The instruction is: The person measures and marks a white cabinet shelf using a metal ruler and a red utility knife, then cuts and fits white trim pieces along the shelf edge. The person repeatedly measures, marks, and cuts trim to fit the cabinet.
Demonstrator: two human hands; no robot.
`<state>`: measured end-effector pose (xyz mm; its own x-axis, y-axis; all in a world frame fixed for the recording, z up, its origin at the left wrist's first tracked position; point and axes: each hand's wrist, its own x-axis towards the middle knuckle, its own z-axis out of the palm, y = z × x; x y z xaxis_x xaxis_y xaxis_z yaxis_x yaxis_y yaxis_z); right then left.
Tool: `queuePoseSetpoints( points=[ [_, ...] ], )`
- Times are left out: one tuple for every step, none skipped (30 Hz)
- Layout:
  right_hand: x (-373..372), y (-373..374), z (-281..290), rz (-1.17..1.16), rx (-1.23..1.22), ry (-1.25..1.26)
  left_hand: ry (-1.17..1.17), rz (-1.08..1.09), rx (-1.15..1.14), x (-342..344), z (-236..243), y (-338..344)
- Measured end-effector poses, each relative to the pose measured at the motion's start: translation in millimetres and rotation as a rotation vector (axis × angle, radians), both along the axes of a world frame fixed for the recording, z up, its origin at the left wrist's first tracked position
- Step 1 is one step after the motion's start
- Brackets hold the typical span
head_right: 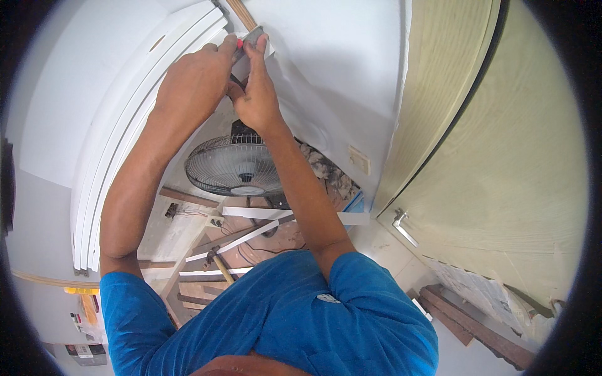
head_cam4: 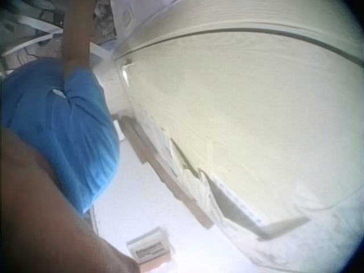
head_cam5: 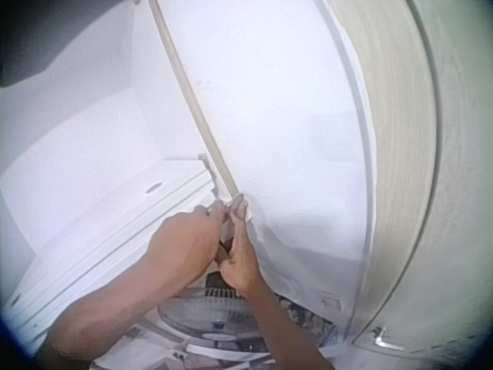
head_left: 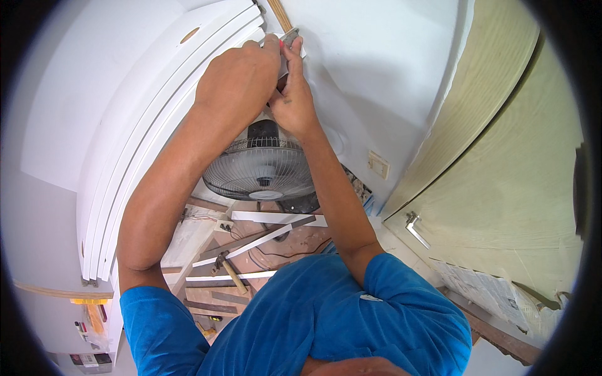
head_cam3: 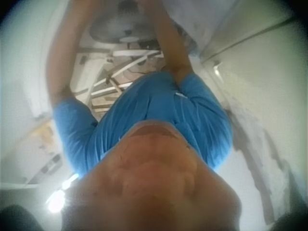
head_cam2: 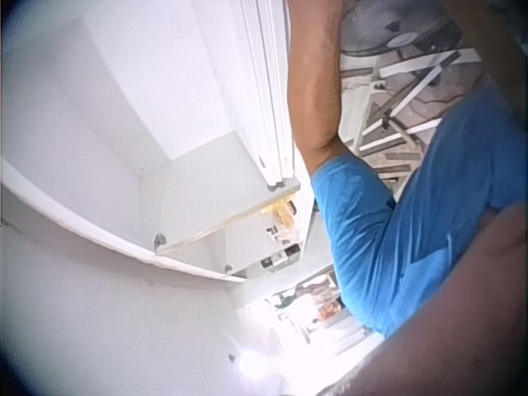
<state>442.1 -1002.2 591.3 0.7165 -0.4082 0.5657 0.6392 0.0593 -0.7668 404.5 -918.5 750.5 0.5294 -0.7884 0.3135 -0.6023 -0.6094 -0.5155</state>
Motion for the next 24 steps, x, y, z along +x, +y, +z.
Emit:
queuePoseSetpoints(
  points=[
    [0.1, 0.0, -0.3, -0.001, -0.010, -0.001, 0.018, -0.005, -0.018, -1.6, 0.6, -1.4],
    [0.4, 0.0, -0.9, 0.008, 0.003, -0.007, 0.045, 0.002, -0.031, -3.2, 1.1, -3.8],
    [1.0, 0.5, -1.5, -0.022, -0.025, -0.048, 0.071, 0.012, -0.042, -5.2, 1.9, -5.9],
    [2.3, 0.6, -2.0, -0.068, -0.067, -0.063, 0.061, 0.002, -0.037, -7.9, 1.5, -8.4],
    [3.5, 0.9, -2.7, -0.099, -0.093, -0.120, 0.051, -0.004, -0.031, -10.8, 1.1, -10.7],
    [5.2, 0.9, -2.9, -0.146, -0.135, -0.152, 0.039, -0.016, -0.025, -13.2, 1.4, -12.1],
    [5.8, 0.9, -3.5, -0.157, -0.145, -0.169, 0.049, -0.027, -0.029, -14.9, 2.5, -12.8],
    [6.4, 0.8, -3.7, -0.168, -0.156, -0.185, 0.055, -0.043, -0.032, -15.7, 4.4, -13.7],
    [5.9, 0.7, -4.2, -0.145, -0.134, -0.188, 0.058, -0.060, -0.034, -16.0, 6.4, -14.5],
    [6.0, 0.6, -3.9, -0.119, -0.121, -0.190, 0.034, -0.091, -0.038, -16.6, 7.9, -14.8],
    [5.5, 0.7, -3.8, -0.093, -0.108, -0.192, 0.008, -0.121, -0.045, -16.7, 10.0, -14.7],
    [5.6, 0.4, -3.6, -0.067, -0.104, -0.194, -0.016, -0.154, -0.050, -16.9, 11.3, -15.0],
    [5.5, 0.8, -4.0, -0.044, -0.095, -0.199, 0.026, -0.102, -0.036, -17.0, 12.3, -15.5],
    [5.9, 1.3, -4.7, -0.021, -0.086, -0.204, 0.069, -0.050, -0.024, -17.1, 13.3, -15.8],
    [6.9, 1.4, -5.7, -0.001, -0.074, -0.218, 0.111, 0.001, -0.012, -17.1, 14.2, -15.9],
    [8.9, 2.4, -6.9, 0.002, -0.056, -0.266, 0.121, 0.002, -0.006, -17.1, 15.5, -15.2],
    [10.9, 2.9, -8.3, -0.020, -0.070, -0.257, 0.131, 0.004, 0.001, -17.3, 16.8, -13.4],
    [14.4, 4.7, -9.1, -0.058, -0.077, -0.284, 0.141, 0.008, 0.008, -17.7, 17.3, -11.6],
    [16.9, 3.9, -10.8, -0.094, -0.093, -0.310, 0.121, -0.011, 0.024, -18.0, 17.8, -8.1],
    [19.6, 3.4, -11.9, -0.139, -0.108, -0.284, 0.102, -0.031, 0.044, -18.8, 18.5, -3.0],
    [20.9, 4.1, -12.7, -0.173, -0.124, -0.259, 0.083, -0.028, 0.078, -19.7, 18.5, 2.0],
    [22.0, 4.4, -12.6, -0.196, -0.128, -0.204, 0.091, -0.052, 0.046, -19.1, 17.1, 4.1],
    [21.2, 3.2, -13.5, -0.215, -0.154, -0.225, 0.103, -0.064, 0.017, -17.9, 14.4, 5.1],
    [19.4, 2.8, -13.4, -0.214, -0.167, -0.214, 0.115, -0.070, -0.015, -17.0, 12.3, 7.2]
  ],
)
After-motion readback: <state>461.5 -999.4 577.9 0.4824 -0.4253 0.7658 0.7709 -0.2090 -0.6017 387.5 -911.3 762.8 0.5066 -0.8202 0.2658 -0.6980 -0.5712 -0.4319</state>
